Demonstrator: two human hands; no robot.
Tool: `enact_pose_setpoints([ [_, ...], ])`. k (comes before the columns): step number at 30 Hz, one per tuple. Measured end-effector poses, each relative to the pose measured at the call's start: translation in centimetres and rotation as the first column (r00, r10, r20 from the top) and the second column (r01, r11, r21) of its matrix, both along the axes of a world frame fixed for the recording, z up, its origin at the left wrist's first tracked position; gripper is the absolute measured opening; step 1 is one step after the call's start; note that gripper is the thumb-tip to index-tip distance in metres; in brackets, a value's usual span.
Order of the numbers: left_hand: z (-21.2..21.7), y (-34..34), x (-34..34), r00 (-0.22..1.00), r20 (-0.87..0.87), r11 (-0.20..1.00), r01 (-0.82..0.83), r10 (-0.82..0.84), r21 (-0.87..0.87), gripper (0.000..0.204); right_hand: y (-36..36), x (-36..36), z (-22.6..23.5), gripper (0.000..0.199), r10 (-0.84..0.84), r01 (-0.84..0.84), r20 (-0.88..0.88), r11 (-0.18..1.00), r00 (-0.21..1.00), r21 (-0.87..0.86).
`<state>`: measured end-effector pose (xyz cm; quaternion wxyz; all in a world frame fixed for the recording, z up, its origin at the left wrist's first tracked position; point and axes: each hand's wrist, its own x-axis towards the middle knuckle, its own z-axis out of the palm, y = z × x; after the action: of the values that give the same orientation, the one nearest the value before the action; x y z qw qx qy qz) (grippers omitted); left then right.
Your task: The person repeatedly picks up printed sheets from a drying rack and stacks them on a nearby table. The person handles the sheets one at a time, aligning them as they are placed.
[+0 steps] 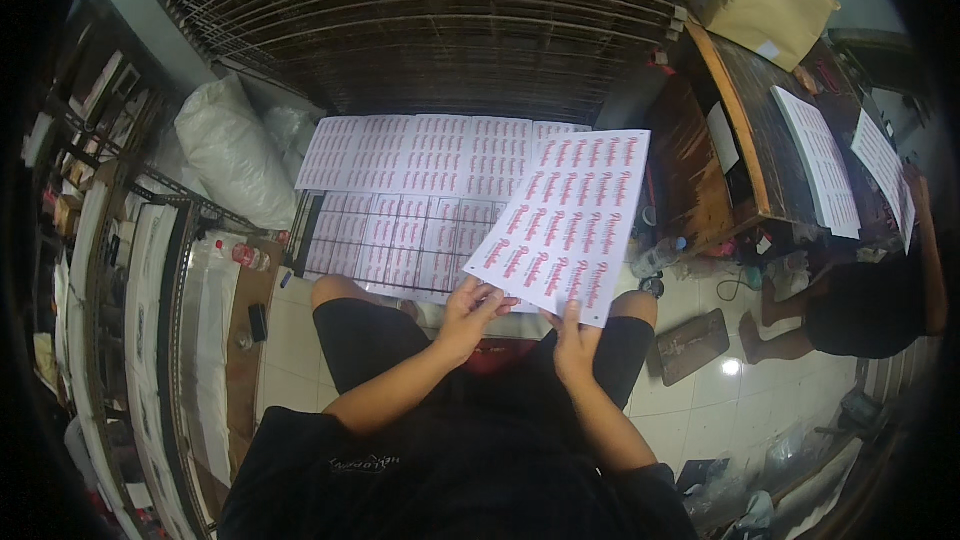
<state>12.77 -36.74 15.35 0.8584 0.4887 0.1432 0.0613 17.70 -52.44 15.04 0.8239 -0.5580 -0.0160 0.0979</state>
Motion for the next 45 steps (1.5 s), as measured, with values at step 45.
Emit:
enact_pose_setpoints([
  [45,-32.3,10.4,2.4,0.328,-0.639,0.717,-0.259,0.696,0.647,0.037,-13.8,0.5,-6.9,0.036,0.278,0.330,0.399,0.263,0.874,-0.907],
])
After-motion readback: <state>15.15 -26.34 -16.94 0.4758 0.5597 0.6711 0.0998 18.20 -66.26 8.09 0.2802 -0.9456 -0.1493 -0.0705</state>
